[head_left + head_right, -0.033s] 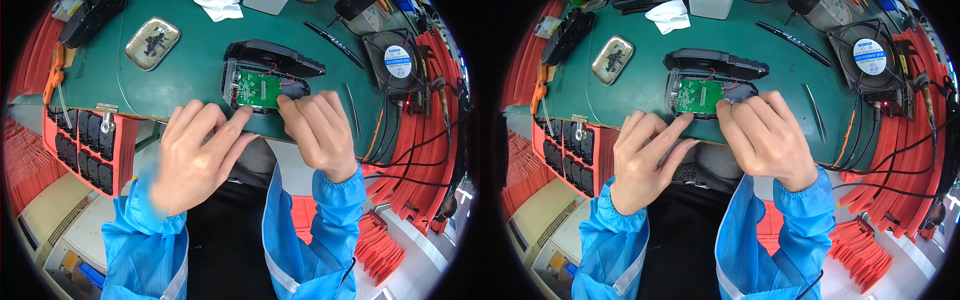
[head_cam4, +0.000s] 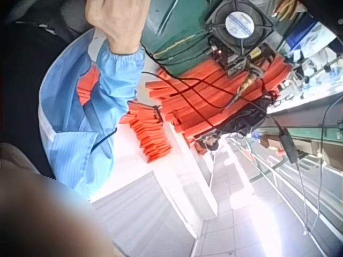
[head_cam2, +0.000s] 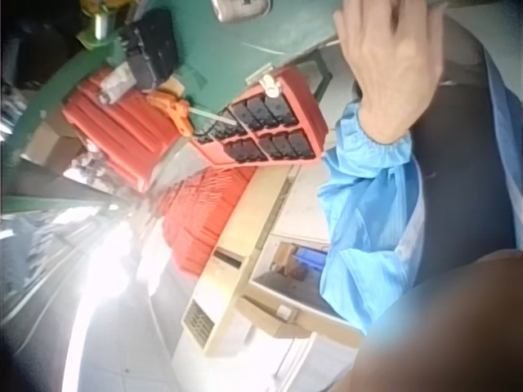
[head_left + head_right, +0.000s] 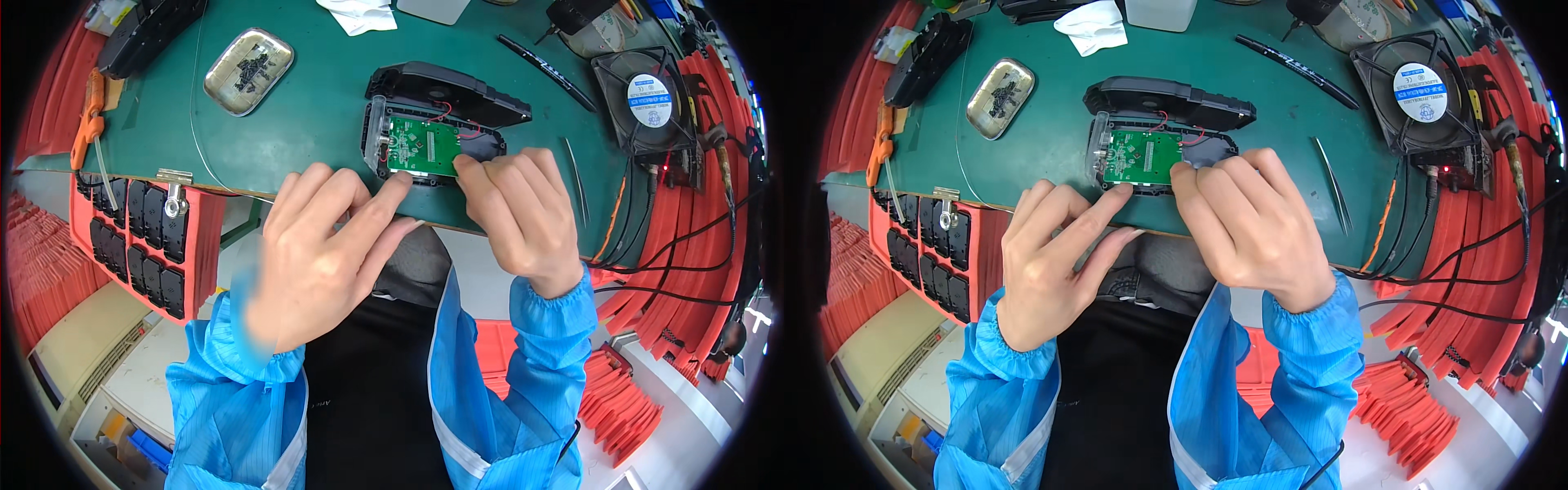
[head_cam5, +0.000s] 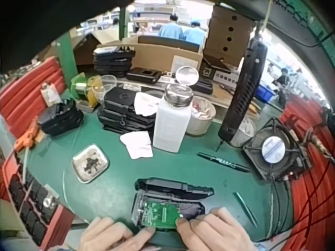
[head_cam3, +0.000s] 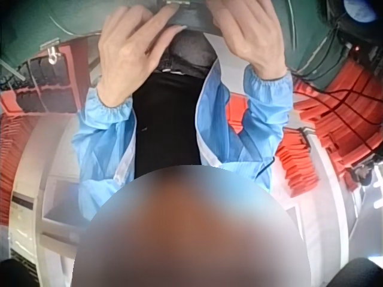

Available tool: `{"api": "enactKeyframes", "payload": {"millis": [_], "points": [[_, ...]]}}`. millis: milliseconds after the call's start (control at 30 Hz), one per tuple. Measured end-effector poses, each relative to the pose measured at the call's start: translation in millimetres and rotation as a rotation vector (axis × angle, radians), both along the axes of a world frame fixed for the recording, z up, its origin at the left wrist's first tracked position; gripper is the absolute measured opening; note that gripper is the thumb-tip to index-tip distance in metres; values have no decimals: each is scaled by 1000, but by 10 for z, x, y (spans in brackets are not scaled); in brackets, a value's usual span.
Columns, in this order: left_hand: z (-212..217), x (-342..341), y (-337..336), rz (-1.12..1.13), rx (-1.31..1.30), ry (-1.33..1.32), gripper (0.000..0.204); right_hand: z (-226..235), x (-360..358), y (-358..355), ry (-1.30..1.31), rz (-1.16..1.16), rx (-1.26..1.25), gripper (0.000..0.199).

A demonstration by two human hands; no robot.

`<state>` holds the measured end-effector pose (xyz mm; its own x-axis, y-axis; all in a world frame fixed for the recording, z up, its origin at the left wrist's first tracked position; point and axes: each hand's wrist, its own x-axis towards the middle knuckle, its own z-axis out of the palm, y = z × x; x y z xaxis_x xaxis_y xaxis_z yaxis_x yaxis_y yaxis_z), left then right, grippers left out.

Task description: Assembling a handheld electronic device by seating a circuit board and securing the plastic casing with an electric screwdriver.

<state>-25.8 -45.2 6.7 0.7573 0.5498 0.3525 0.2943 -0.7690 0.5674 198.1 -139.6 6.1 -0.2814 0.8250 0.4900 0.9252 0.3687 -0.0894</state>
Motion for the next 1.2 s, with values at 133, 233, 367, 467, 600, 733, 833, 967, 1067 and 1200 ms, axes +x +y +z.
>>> {"api": "enactKeyframes", "payload": {"millis": [133, 233, 367, 467, 600, 733, 833, 967, 1067, 1200], "points": [[4, -86, 87, 70, -76, -183, 37, 11, 47, 19, 85, -41, 59, 35], [37, -21, 250, 172, -70, -184, 33, 8, 37, 60, 178, -111, 75, 31], [-16, 227, 431, 196, -72, -199, 29, 13, 61, 155, 341, -201, 13, 23], [-73, 328, 459, 179, -136, -264, 26, 101, 58, 224, 475, -244, -35, 15], [-86, 447, 490, 225, -420, -368, 17, 156, 118, 332, 736, -275, -149, 8], [-159, 525, 490, 159, -753, -539, 15, 179, 193, 412, 939, -291, -268, 13], [-183, 508, 477, 146, -735, -535, 19, 220, 211, 448, 1010, -301, -337, 15], [-207, 480, 469, 160, -722, -509, 21, 317, 189, 498, 955, -318, -384, 15], [-238, 459, 473, 177, -725, -486, 23, 400, 171, 529, 839, -379, -315, 17], [-254, 461, 485, 170, -671, -485, 22, 522, 157, 879, 632, -491, 149, 29]]}}
